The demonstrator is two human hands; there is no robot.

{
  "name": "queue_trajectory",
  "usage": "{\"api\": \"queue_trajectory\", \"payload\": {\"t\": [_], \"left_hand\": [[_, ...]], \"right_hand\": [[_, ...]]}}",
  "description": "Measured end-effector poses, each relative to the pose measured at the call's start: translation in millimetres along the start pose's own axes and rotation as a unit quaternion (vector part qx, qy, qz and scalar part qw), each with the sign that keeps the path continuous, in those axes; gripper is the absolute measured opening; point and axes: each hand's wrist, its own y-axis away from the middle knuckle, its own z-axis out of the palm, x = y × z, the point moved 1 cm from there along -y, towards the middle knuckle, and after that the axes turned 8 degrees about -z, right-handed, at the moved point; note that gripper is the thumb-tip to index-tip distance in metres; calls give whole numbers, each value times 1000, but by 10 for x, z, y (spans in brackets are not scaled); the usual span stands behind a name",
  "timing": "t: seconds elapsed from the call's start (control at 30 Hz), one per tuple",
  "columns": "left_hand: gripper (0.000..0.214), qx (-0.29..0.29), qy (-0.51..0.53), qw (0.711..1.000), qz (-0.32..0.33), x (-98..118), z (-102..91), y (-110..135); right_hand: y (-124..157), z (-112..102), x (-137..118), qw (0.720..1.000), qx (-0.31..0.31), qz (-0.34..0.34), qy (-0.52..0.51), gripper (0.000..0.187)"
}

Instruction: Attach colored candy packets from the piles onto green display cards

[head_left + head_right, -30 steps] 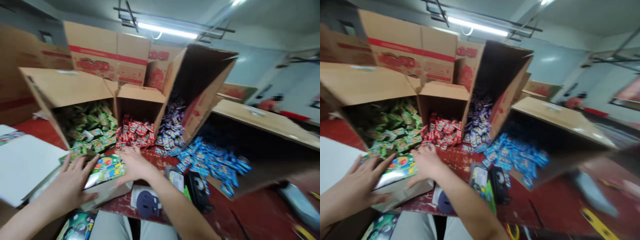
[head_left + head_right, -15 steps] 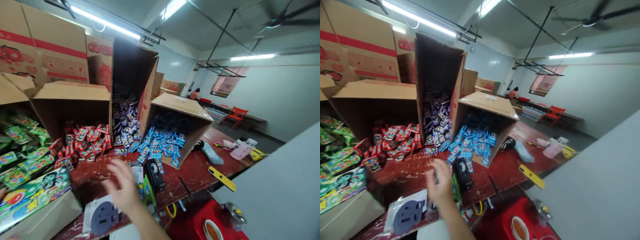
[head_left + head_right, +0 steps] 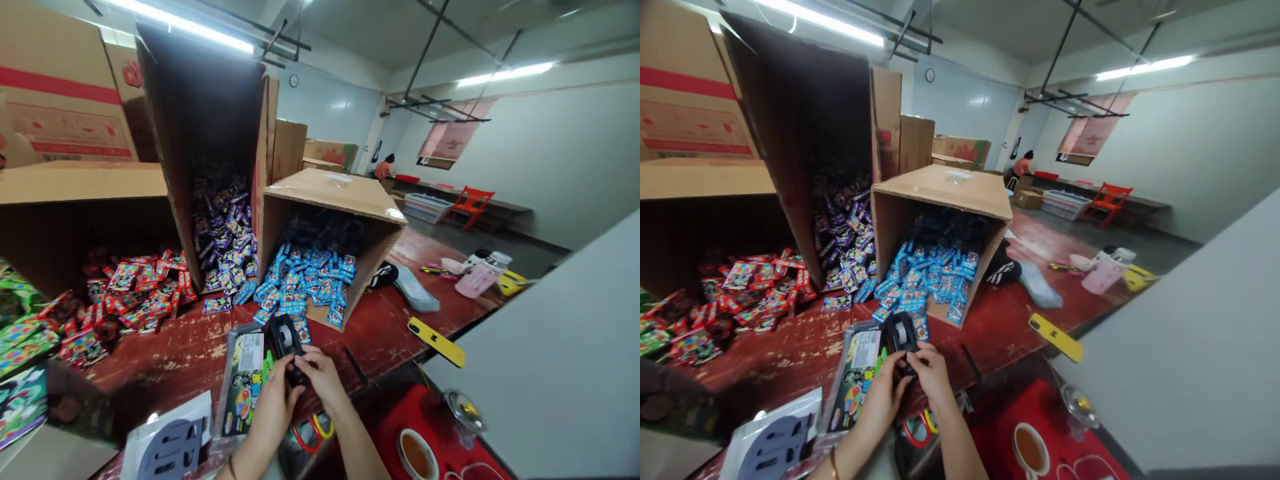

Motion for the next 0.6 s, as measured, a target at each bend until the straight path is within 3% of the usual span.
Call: {"api": "queue_trajectory", "payload": {"t": [0.17,0.33,0.4,0.5,0.6], "left_hand": [[30,-22,-33,999,-10,-81,-184,99],[32,-92,-46,994,41,-109,-259,95],[35,-90,-53,993,53,-39,-202,94],[48,-51,-80,993,66,157,-187,142],[65,-17,-161,976,146,384,-438,215]], "right_hand": [[398,90,36,996,13,23,-86,40],[671,154,257,994,78,-19,69,36],[730,29,354,988,85,-55,117,37],[755,-383,444,973,56,-136,180,35],[424,-739,370,937,-1,-281,209,29]]}}
